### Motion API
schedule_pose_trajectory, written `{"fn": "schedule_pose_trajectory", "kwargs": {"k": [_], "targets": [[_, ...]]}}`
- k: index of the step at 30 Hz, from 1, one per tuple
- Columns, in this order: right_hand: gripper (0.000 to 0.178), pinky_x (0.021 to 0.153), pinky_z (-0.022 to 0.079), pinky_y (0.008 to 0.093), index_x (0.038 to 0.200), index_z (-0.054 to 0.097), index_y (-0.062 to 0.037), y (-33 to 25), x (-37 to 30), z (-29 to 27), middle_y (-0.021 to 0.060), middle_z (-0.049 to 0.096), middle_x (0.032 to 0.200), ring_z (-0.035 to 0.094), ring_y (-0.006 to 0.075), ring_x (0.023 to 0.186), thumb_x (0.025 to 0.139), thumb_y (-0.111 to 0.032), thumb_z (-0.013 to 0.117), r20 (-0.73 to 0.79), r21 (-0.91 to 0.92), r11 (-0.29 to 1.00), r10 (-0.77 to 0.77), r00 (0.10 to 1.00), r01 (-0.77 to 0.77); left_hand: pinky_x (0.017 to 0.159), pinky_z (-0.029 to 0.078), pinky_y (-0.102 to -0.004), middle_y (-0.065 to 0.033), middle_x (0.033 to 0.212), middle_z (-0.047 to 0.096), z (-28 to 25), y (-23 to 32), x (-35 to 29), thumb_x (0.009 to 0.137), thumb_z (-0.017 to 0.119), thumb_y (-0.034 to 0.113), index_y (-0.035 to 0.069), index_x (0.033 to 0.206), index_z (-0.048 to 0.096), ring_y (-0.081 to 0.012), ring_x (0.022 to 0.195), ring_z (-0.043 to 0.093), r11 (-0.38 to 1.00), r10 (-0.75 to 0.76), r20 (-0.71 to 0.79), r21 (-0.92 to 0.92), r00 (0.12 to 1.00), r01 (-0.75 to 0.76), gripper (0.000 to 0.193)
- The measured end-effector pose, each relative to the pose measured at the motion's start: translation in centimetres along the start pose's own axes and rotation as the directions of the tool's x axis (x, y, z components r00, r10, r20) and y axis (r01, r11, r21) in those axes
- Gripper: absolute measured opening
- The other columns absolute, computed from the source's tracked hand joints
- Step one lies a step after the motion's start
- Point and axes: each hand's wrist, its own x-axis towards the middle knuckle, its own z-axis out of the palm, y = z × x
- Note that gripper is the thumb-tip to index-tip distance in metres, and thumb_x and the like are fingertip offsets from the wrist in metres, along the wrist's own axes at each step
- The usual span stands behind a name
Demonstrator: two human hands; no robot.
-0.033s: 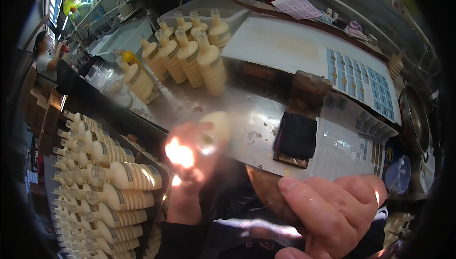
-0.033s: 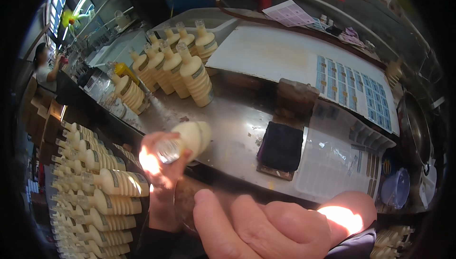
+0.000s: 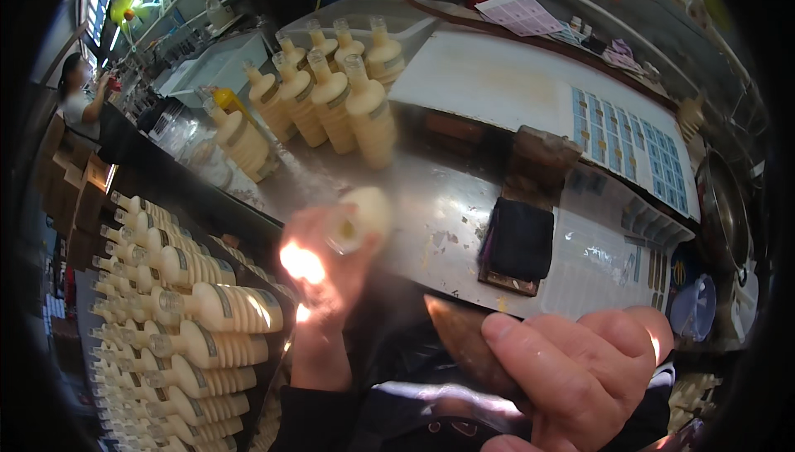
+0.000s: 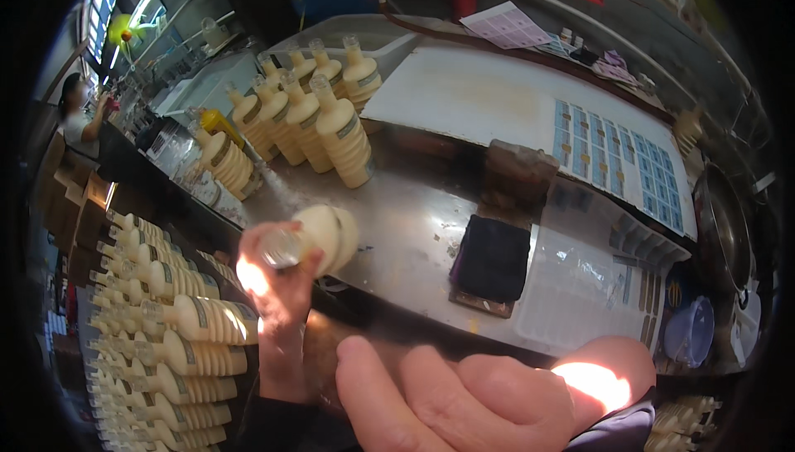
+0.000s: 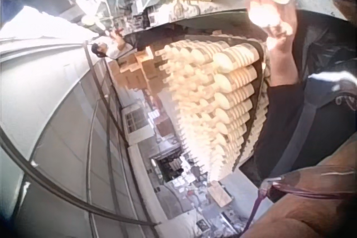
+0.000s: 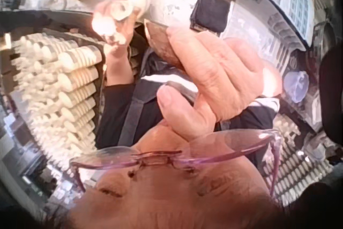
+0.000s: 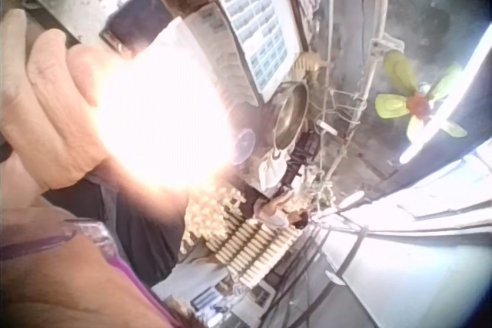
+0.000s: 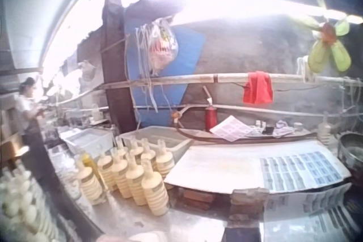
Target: The person applies adhesive labels to the sides of ribbed plastic bottles. They peel each label from a sheet, wrap it around a bottle, smooth it into place, and set the labeled bottle aside. The process repeats with multiple bottles on a metal workbench.
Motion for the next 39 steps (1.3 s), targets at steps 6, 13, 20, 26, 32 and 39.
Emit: {"fn": "schedule_pose_trajectory", "kwargs": {"k": [6,13,20,26,32,39], "targets": [[0.033,0.051,0.043,0.0307,0.129,0.045,-0.0126,-1.9,2.3,1.3,0.0275,0.072,0.101,0.069,0.027,0.065,0.1,-0.021,0.058,0.012,0.129,0.957,0.26,0.965,-0.26,0.078,0.05,-0.0473,-0.0163,0.096,0.064,0.0,-8.2,5.6,0.073,0.085,0.014,0.002,0.095,0.068,-0.0391,0.09,0.063,0.908,-0.169,-0.248,0.336,0.954,0.248,0.031],[0.025,0.051,0.041,0.0302,0.122,0.047,-0.012,-1.1,3.0,3.8,0.0268,0.072,0.101,0.069,0.0251,0.065,0.1,-0.024,0.049,0.029,0.085,0.949,0.304,0.952,-0.305,0.081,0.049,-0.0526,-0.0193,0.099,0.065,0.4,-18.0,10.0,0.083,0.08,0.034,0.001,0.095,0.067,-0.0428,0.093,0.063,0.749,-0.199,-0.338,0.553,0.92,0.365,0.038],[0.035,0.066,0.049,0.0345,0.114,0.07,-0.006,-1.4,-1.8,3.6,0.0096,0.074,0.094,0.069,0.0223,0.078,0.079,-0.005,0.079,0.005,-0.104,0.86,0.503,0.864,-0.499,0.087,0.05,-0.052,-0.0219,0.108,0.07,2.7,-26.0,13.3,0.09,0.074,0.043,0.0,0.103,0.069,-0.0431,0.1,0.066,0.653,-0.306,-0.259,0.643,0.916,0.4,0.045],[0.026,0.079,0.054,0.0311,0.121,0.07,-0.0075,-2.1,-12.1,-7.6,0.0127,0.075,0.107,0.072,0.0179,0.095,0.095,-0.007,0.066,0.415,-0.057,0.097,0.907,0.065,-0.994,0.084,0.053,-0.0499,-0.0201,0.101,0.071,2.8,-37.7,15.5,0.092,0.073,0.038,0.001,0.11,0.068,-0.0406,0.093,0.067,0.644,-0.201,-0.108,0.734,0.974,0.215,0.042],[0.014,0.059,0.046,0.0251,0.109,0.07,-0.0053,-9.0,-22.2,-18.3,0.0005,0.064,0.084,0.059,0.0086,0.072,0.097,-0.006,0.062,0.087,0.541,-0.656,0.666,-0.741,-0.527,0.08,0.057,-0.0473,-0.0173,0.091,0.071,3.0,-46.6,17.7,0.093,0.073,0.032,0.002,0.116,0.065,-0.038,0.084,0.068,0.694,0.04,-0.34,0.686,0.94,0.219,0.039],[0.033,0.072,0.052,0.0449,0.103,0.071,-0.0036,-30.9,-30.4,-41.0,0.0152,0.069,0.084,0.066,0.0323,0.083,0.094,-0.035,0.068,-0.87,-0.377,-0.926,0.344,-0.353,0.027,0.082,0.057,-0.0438,-0.0154,0.099,0.068,11.4,-31.0,15.8,0.093,0.074,0.028,0.003,0.116,0.064,-0.0352,0.094,0.067,0.304,0.549,-0.227,0.951,0.805,0.061,0.035]]}}
